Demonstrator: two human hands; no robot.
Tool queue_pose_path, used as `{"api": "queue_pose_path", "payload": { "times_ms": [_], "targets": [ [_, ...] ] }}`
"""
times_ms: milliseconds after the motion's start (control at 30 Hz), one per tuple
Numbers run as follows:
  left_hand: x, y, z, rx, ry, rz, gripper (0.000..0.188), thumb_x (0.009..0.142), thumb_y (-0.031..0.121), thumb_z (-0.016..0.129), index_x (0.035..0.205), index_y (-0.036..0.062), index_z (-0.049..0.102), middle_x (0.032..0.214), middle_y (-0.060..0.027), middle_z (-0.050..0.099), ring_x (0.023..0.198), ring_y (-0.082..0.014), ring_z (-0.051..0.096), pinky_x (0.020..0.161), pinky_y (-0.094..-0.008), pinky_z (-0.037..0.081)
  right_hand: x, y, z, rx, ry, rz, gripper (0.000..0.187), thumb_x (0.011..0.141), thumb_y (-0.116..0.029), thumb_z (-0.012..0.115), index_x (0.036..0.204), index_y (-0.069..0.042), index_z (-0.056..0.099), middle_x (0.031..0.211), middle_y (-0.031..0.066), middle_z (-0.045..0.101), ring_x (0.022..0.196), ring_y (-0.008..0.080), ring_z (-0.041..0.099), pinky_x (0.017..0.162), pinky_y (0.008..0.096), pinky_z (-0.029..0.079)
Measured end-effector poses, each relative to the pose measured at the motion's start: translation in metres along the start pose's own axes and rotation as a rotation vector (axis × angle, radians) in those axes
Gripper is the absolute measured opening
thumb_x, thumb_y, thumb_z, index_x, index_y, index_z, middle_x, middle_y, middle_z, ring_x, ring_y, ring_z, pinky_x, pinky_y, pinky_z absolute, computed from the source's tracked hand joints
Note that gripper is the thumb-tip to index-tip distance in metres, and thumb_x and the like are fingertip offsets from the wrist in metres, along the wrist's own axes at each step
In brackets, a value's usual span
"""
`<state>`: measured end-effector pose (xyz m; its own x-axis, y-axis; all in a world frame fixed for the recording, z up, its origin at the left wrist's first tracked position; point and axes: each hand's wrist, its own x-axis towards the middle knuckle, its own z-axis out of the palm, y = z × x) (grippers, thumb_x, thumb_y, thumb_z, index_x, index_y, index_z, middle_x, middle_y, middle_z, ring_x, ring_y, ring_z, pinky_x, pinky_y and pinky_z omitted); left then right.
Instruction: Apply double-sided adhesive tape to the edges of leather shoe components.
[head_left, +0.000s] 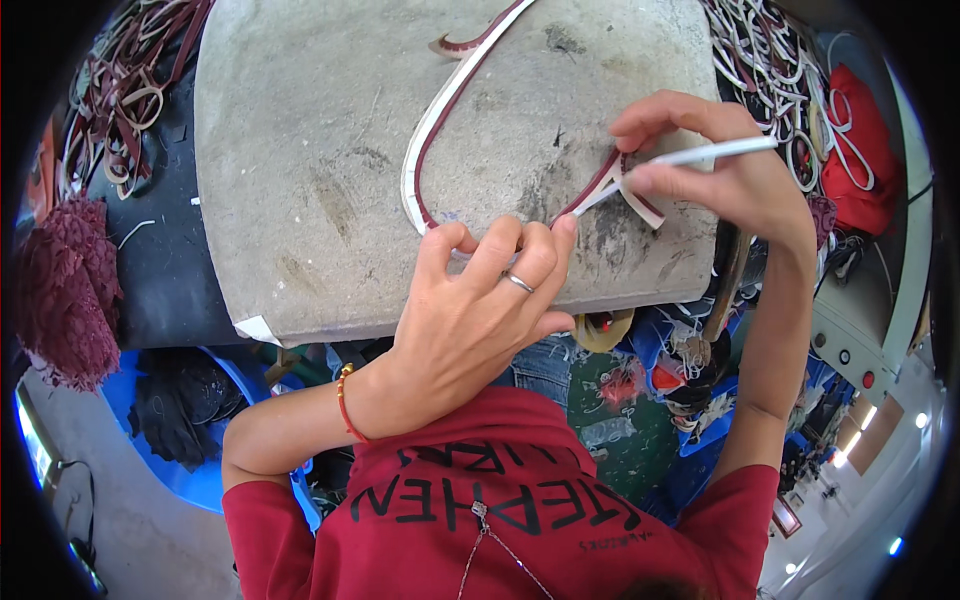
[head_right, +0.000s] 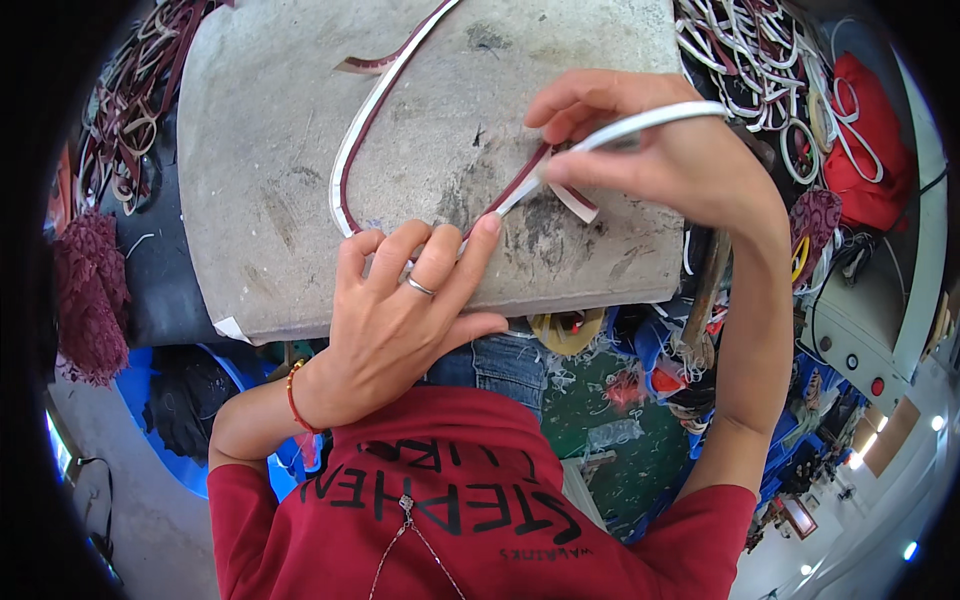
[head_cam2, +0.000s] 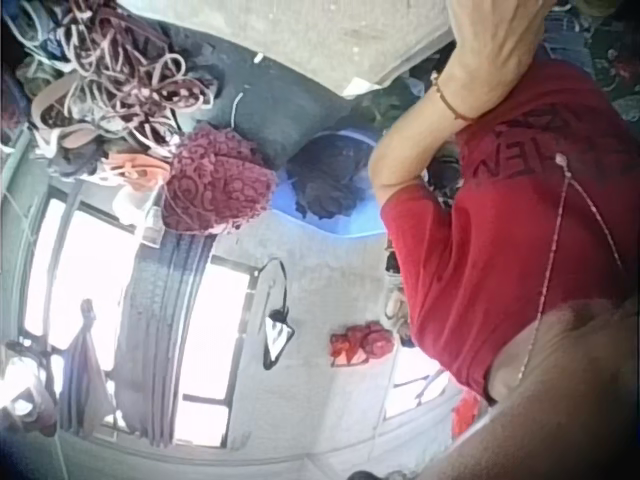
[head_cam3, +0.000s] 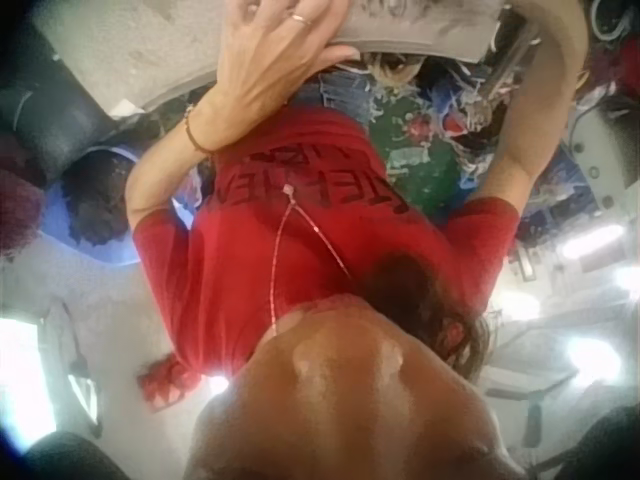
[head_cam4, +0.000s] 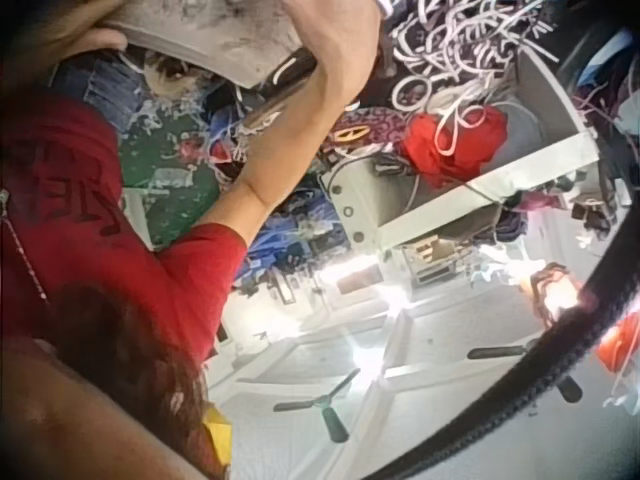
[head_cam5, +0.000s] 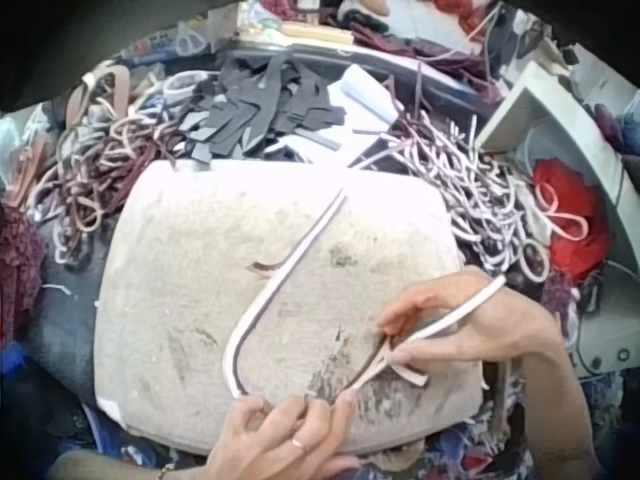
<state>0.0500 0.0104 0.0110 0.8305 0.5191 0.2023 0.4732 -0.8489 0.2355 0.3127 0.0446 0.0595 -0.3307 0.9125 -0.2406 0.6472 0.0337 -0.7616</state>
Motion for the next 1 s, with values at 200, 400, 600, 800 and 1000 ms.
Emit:
{"api": "queue_pose_path", "payload": {
  "times_ms": [200,400,600,800,1000],
  "targets": [
    [0.012,-0.006,-0.004,-0.109,-0.022,0.034,0.064,0.069,0.049,0.068,0.117,0.0076,0.06,0.13,-0.0065,0.051,0.12,-0.0226,0.048,0.095,-0.0419,0.037,0.005,0.008,0.006,-0.248,0.092,-0.048,0.019,0.078,-0.012,0.073,0.091,-0.002,0.066,0.078,0.0087,0.065,0.072,0.0201,0.065,0.068,0.031,0.051],
    [0.025,-0.014,-0.002,-0.232,-0.102,0.131,0.05,0.071,0.048,0.068,0.094,0.0055,0.056,0.148,-0.0113,0.043,0.139,-0.0274,0.037,0.113,-0.0523,0.025,0.0,0.01,0.015,-0.429,0.269,-0.191,0.011,0.076,-0.012,0.068,0.083,-0.006,0.062,0.076,0.0068,0.061,0.074,0.0252,0.063,0.069,0.0365,0.047],
    [0.023,-0.011,0.002,-0.241,-0.091,0.123,0.05,0.072,0.047,0.068,0.094,0.0047,0.056,0.146,-0.0131,0.045,0.139,-0.0276,0.037,0.114,-0.051,0.024,-0.003,-0.005,0.044,-0.826,0.491,-0.083,0.008,0.076,-0.012,0.067,0.079,-0.008,0.062,0.074,0.0074,0.06,0.074,0.0237,0.061,0.075,0.0359,0.046],
    [0.026,0.004,-0.001,-0.334,-0.046,0.06,0.058,0.074,0.047,0.069,0.105,-0.0017,0.056,0.14,-0.0162,0.048,0.13,-0.0306,0.044,0.11,-0.0467,0.03,-0.051,0.005,0.016,-0.326,1.223,0.216,0.024,0.094,-0.021,0.062,0.091,0.0,0.071,0.088,0.0074,0.071,0.078,0.0129,0.062,0.074,0.0271,0.048],
    [0.061,-0.017,-0.011,-0.489,-0.015,0.074,0.031,0.083,0.012,0.068,0.112,0.0021,0.062,0.118,-0.0097,0.062,0.111,-0.028,0.057,0.093,-0.0413,0.044,-0.078,-0.037,0.066,-0.103,1.138,0.444,0.027,0.096,-0.008,0.053,0.119,0.001,0.062,0.088,0.0033,0.064,0.076,0.0091,0.055,0.073,0.0243,0.045]
  ]
}}
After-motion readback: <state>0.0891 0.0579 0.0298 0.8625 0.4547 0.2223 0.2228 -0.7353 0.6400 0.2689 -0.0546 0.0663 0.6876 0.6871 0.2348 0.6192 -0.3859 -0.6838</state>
